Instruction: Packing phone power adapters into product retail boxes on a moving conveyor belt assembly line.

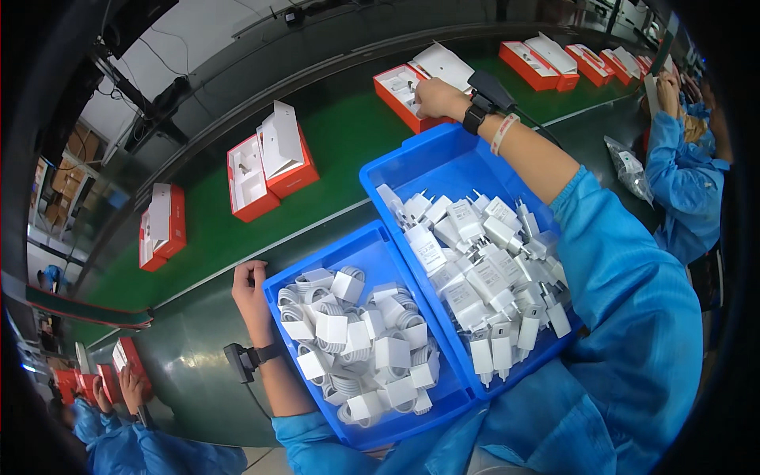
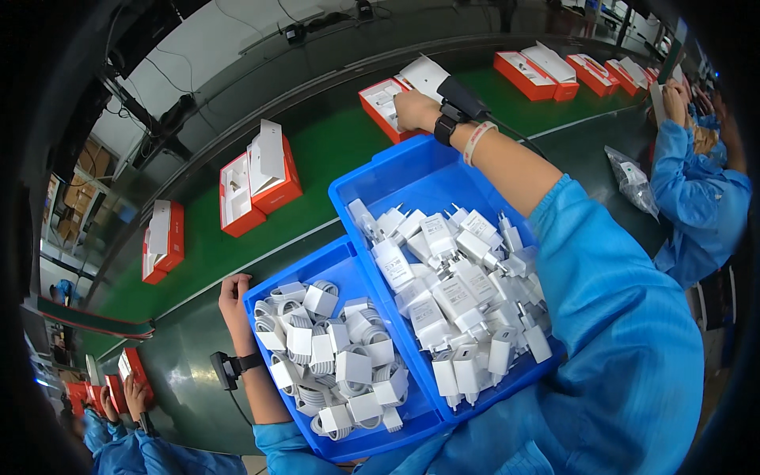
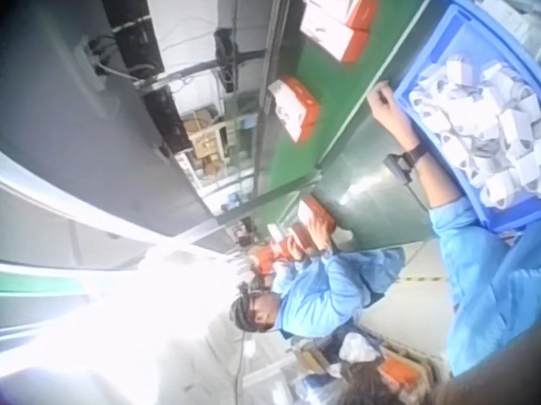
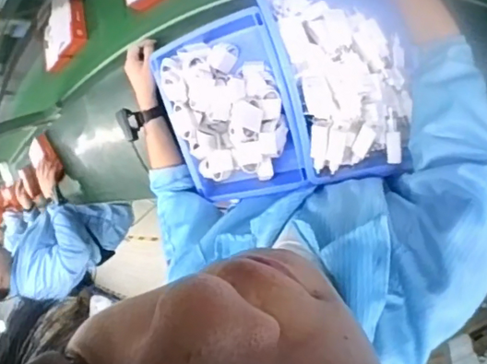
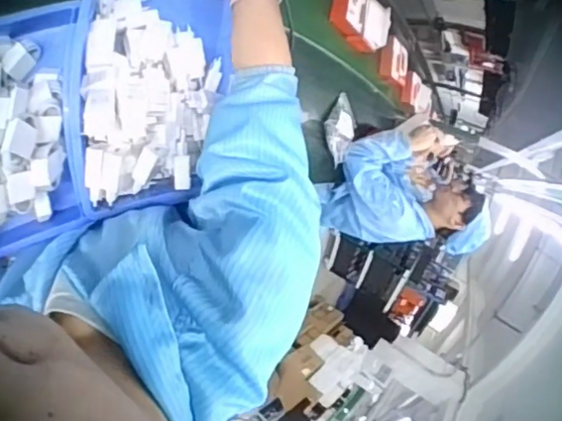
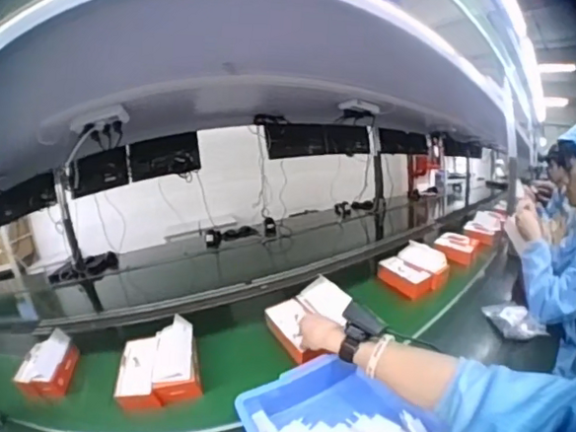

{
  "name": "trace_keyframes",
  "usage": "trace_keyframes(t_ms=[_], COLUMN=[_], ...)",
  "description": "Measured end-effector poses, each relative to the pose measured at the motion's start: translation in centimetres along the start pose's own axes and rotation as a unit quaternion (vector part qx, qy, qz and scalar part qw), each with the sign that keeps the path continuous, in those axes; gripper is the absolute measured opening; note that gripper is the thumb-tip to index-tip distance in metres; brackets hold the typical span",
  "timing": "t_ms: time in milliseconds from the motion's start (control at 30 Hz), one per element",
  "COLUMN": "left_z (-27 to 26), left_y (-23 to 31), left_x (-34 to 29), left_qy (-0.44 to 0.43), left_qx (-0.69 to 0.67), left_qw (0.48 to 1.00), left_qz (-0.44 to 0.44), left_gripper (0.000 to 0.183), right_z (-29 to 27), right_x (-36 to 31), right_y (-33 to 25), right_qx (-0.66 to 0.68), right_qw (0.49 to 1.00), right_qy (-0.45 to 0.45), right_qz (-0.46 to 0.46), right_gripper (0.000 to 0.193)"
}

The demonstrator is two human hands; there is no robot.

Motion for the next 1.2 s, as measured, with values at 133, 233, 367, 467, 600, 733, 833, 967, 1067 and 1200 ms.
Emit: trace_keyframes(t_ms=[133,233,367,467,600,733,833,967,1067,1200], left_z=[0.7,1.1,0.4,1.1,0.6,1.2,0.6,0.3,0.5,0.5], left_y=[0.4,1.1,0.8,1.4,0.5,1.3,0.4,-0.1,0.5,0.9], left_x=[0.4,0.6,-0.1,0.1,0.0,0.3,0.6,0.4,0.3,0.4], left_qy=[-0.011,-0.014,-0.006,-0.009,-0.009,-0.017,-0.01,-0.004,-0.007,-0.01], left_qx=[-0.007,-0.011,-0.003,-0.001,-0.009,0.004,0.002,0.007,0.004,0.022], left_qw=[1.0,1.0,1.0,1.0,1.0,1.0,1.0,1.0,1.0,1.0], left_qz=[0.008,0.025,0.014,0.022,0.005,0.023,0.015,0.015,0.021,0.019], left_gripper=[0.014,0.014,0.016,0.016,0.016,0.013,0.013,0.013,0.014,0.014], right_z=[0.6,0.8,-3.4,-9.4,-8.7,-4.8,-4.3,-5.3,-10.0,-14.7], right_x=[0.5,0.5,-1.5,-7.3,-14.0,-17.8,-19.1,-18.4,-17.8,-13.8], right_y=[1.5,2.1,-1.1,-3.7,-6.2,-4.2,-4.6,-4.9,-5.8,-9.9], right_qx=[-0.019,-0.056,0.045,0.177,0.076,-0.079,-0.028,0.004,0.063,0.134], right_qw=[0.999,0.992,0.982,0.953,0.906,0.92,0.939,0.957,0.957,0.946], right_qy=[0.044,0.109,0.136,0.001,-0.235,-0.26,-0.239,-0.191,-0.103,0.043], right_qz=[-0.012,-0.005,-0.122,-0.245,-0.344,-0.282,-0.247,-0.219,-0.264,-0.293], right_gripper=[0.026,0.016,0.018,0.02,0.029,0.052,0.049,0.048,0.055,0.057])
Point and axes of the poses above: each hand's wrist, its own x-axis towards the middle knuckle, its own z-axis out of the palm, y = z × x, the point moved 2 cm from there along x, towards the middle knuckle, and after that the axes turned 9 degrees about -x, right-handed, at the moved point
